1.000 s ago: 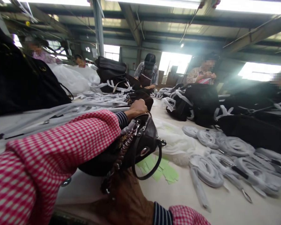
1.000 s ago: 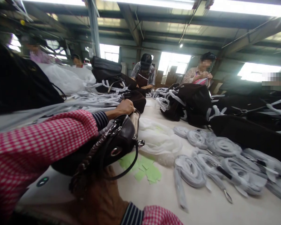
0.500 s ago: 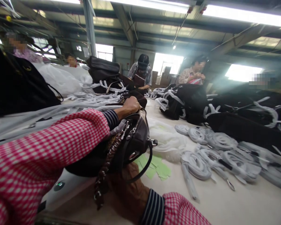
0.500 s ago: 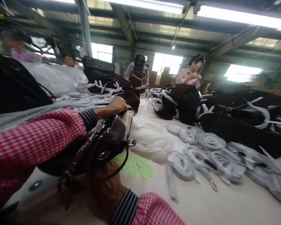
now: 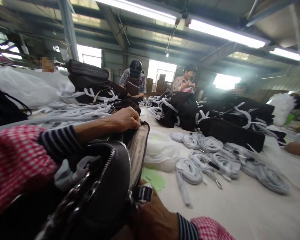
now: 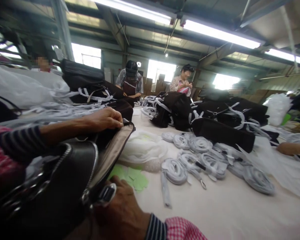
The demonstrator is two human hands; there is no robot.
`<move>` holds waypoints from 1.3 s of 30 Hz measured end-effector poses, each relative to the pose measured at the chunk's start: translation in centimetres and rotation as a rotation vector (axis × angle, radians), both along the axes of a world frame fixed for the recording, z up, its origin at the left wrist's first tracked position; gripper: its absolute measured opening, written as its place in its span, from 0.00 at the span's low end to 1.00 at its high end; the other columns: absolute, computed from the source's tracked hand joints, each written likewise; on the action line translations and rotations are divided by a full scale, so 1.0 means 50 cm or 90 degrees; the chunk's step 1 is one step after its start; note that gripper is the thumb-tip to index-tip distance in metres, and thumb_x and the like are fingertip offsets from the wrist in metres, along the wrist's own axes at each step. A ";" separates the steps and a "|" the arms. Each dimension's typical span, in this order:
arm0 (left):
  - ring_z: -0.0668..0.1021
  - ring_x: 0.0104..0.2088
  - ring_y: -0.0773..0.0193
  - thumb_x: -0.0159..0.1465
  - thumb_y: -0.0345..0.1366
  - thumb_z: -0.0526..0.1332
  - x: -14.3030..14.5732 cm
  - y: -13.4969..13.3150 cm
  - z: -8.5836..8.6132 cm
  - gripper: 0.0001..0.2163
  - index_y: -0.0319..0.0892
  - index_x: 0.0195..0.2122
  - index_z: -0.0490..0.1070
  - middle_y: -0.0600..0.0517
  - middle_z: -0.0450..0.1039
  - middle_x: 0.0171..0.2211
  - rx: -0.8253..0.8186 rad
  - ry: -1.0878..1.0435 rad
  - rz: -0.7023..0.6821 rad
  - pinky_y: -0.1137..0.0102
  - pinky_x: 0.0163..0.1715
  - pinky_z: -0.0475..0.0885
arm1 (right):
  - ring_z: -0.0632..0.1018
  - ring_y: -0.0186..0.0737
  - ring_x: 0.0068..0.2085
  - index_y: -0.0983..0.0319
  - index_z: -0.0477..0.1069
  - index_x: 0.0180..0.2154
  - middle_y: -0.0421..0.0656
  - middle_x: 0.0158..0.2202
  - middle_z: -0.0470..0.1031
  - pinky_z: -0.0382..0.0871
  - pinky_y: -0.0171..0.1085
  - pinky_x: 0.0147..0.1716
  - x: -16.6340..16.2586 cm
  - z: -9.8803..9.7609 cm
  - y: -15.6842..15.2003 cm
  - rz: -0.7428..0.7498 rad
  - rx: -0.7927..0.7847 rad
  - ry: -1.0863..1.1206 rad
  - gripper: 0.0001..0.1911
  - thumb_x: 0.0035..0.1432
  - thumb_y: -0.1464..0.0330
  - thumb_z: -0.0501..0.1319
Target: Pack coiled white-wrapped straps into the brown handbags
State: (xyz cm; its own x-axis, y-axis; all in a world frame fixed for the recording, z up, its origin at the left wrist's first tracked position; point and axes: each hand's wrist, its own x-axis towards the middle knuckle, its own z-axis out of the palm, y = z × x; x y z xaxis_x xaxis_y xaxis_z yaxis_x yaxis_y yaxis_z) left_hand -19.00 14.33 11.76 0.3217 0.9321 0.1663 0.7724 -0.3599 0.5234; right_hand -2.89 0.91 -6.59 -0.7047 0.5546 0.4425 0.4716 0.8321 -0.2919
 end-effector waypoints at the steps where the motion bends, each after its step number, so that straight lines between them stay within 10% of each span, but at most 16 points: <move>1: 0.68 0.21 0.66 0.54 0.37 0.63 -0.009 -0.008 -0.001 0.07 0.40 0.24 0.75 0.55 0.66 0.18 -0.016 -0.004 -0.025 0.70 0.23 0.58 | 0.76 0.43 0.43 0.60 0.77 0.36 0.45 0.40 0.79 0.72 0.39 0.46 0.030 0.013 0.002 -0.007 -0.026 0.017 0.03 0.62 0.70 0.64; 8: 0.67 0.22 0.65 0.56 0.40 0.59 0.008 -0.057 -0.104 0.08 0.41 0.26 0.71 0.56 0.65 0.20 -0.080 -0.013 -0.155 0.71 0.22 0.58 | 0.76 0.41 0.40 0.62 0.75 0.40 0.44 0.39 0.75 0.69 0.38 0.41 0.173 0.062 0.061 -0.232 -0.131 0.008 0.03 0.67 0.72 0.61; 19: 0.72 0.31 0.63 0.74 0.34 0.47 -0.040 -0.090 -0.157 0.14 0.43 0.31 0.63 0.51 0.72 0.33 0.113 0.150 -0.426 0.69 0.34 0.64 | 0.79 0.47 0.44 0.67 0.74 0.50 0.54 0.47 0.76 0.74 0.40 0.40 0.076 0.038 0.108 -0.257 -0.059 -0.234 0.12 0.65 0.74 0.58; 28: 0.74 0.30 0.63 0.74 0.37 0.52 -0.066 -0.062 -0.261 0.08 0.43 0.37 0.65 0.55 0.70 0.31 0.057 0.098 -0.297 0.70 0.34 0.65 | 0.80 0.49 0.39 0.67 0.75 0.47 0.55 0.42 0.79 0.70 0.40 0.33 0.066 0.043 0.129 -0.242 -0.030 -0.306 0.11 0.65 0.77 0.57; 35: 0.73 0.31 0.65 0.74 0.32 0.50 -0.068 -0.075 -0.264 0.10 0.43 0.34 0.65 0.53 0.70 0.32 0.152 0.083 -0.339 0.71 0.33 0.65 | 0.74 0.37 0.30 0.63 0.72 0.34 0.41 0.28 0.74 0.63 0.36 0.32 0.116 0.059 0.127 -0.366 -0.139 0.101 0.05 0.60 0.73 0.57; 39: 0.74 0.31 0.64 0.74 0.32 0.49 -0.054 -0.072 -0.267 0.11 0.42 0.34 0.66 0.51 0.73 0.35 0.139 0.100 -0.390 0.71 0.32 0.65 | 0.69 0.32 0.21 0.62 0.71 0.31 0.37 0.21 0.71 0.60 0.32 0.23 0.141 0.066 0.139 -0.329 -0.367 0.379 0.05 0.56 0.67 0.59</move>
State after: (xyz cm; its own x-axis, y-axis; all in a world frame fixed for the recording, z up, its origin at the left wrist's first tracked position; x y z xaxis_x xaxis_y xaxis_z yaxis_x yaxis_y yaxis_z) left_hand -21.70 10.74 -1.61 0.8177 0.5239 0.2387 0.4558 -0.8424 0.2875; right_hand 4.16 7.86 -3.29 -0.0626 0.9755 0.2110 0.3820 0.2187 -0.8979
